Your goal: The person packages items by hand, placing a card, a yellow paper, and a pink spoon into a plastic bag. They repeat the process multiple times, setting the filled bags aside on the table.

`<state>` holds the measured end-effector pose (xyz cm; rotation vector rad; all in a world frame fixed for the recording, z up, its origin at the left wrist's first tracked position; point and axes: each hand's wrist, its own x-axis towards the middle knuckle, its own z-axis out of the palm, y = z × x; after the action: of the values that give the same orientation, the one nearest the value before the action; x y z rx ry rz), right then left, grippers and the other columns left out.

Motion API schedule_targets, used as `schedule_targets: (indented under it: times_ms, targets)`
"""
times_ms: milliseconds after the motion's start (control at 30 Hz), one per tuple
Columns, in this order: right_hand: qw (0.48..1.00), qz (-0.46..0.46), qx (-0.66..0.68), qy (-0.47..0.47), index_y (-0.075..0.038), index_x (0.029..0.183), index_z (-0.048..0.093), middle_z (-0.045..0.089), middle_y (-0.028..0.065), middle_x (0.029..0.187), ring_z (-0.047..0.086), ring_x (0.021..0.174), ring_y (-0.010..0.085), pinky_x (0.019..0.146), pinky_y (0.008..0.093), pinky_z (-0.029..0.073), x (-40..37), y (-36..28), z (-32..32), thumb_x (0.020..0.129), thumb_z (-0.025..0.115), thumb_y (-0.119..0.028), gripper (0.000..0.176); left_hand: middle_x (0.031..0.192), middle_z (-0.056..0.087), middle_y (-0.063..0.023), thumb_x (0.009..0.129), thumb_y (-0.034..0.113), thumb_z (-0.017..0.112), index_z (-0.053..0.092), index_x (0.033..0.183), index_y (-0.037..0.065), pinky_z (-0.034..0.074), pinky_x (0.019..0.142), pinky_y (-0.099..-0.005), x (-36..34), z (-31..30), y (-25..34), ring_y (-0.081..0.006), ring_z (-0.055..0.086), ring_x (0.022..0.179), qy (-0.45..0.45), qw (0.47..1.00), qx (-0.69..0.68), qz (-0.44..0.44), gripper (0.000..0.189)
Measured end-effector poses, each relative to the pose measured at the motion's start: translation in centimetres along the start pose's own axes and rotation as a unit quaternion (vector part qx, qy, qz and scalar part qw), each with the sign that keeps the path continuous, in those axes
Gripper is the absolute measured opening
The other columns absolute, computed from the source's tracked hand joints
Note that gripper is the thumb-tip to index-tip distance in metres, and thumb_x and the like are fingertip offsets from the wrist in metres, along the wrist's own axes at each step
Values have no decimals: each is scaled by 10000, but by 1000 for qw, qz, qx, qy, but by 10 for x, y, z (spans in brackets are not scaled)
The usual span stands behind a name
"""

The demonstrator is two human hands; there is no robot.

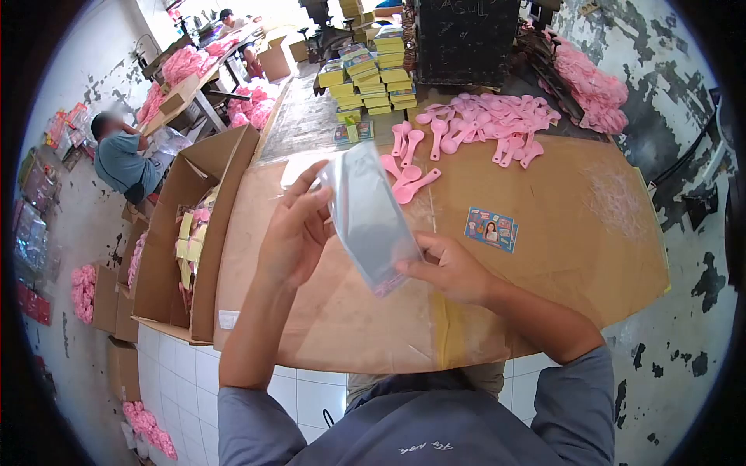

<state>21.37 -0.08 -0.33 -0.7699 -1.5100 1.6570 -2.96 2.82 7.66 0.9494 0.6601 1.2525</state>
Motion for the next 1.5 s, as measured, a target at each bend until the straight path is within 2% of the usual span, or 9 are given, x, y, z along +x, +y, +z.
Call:
schedule_targets:
  times_ms: [100, 400, 500, 600, 800, 1100, 1200, 1400, 1500]
  targets:
    - [996, 61, -58, 17, 12, 1116, 688, 690, 23, 914, 616, 860, 83, 780, 288, 503, -5, -14, -9, 949, 751, -212, 286, 1239, 667, -79, 991, 120, 590, 447, 1448, 40, 583, 876, -363, -34, -21, -10, -156, 687, 1063, 50, 998, 27, 10, 485]
    - [923, 97, -338, -155, -3, 1201, 685, 695, 28, 949, 635, 873, 110, 834, 285, 511, 46, -74, -55, 941, 745, -206, 336, 1223, 678, -184, 958, 31, 613, 377, 1469, 20, 634, 779, -349, -129, -31, -22, -246, 737, 976, 84, 984, 96, -128, 564]
    - [906, 98, -404, -77, -9, 1211, 680, 699, 105, 1057, 656, 965, 204, 897, 348, 513, 44, -62, -45, 928, 740, -225, 361, 1040, 736, -150, 949, 93, 674, 548, 1331, -10, 604, 685, -308, -139, -57, -13, -200, 731, 832, 82, 932, 316, -155, 415]
    - [811, -152, -564, 42, -12, 1218, 677, 661, 162, 1168, 625, 1098, 308, 969, 418, 487, 30, -26, -78, 913, 734, -243, 387, 930, 739, -110, 926, 155, 727, 681, 1137, -23, 567, 646, -295, -136, -69, -11, -145, 671, 708, 161, 845, 502, -93, 280]
    - [747, 3, -657, 103, -27, 1178, 695, 627, 179, 1171, 584, 1134, 346, 1000, 433, 471, -32, -51, -131, 859, 770, -293, 422, 896, 713, -77, 894, 227, 778, 710, 1137, 36, 543, 694, -317, -76, -36, -26, -175, 674, 746, -18, 779, 627, -11, 317]
    - [847, 37, -506, 158, -27, 1050, 683, 616, 123, 1013, 623, 953, 284, 855, 397, 509, -46, -20, -155, 781, 829, -125, 320, 890, 695, -74, 881, 281, 793, 721, 968, 26, 530, 679, -337, 1, -24, -98, -187, 646, 705, -61, 771, 630, 69, 279]
    - [868, 91, -456, 176, -29, 1010, 680, 601, 107, 965, 620, 887, 263, 811, 378, 512, -41, -25, -156, 787, 812, -87, 266, 820, 710, -66, 885, 248, 792, 732, 975, 29, 512, 646, -319, -2, -17, -92, -150, 615, 661, -33, 800, 599, -17, 244]
    - [846, -27, -515, 136, -16, 954, 672, 629, 110, 920, 620, 856, 261, 794, 372, 508, -30, -65, -115, 842, 737, -87, 148, 803, 733, -72, 901, 198, 760, 733, 1010, 46, 519, 615, -335, -7, -30, -109, -188, 652, 630, -9, 841, 535, 81, 189]
    - [918, -117, -379, -10, -16, 969, 665, 656, 130, 948, 637, 883, 269, 811, 380, 514, -9, -52, -85, 861, 698, -90, 135, 755, 715, -76, 901, 190, 759, 723, 993, 45, 515, 606, -319, -8, -24, -103, -166, 655, 629, -11, 841, 538, 53, 175]
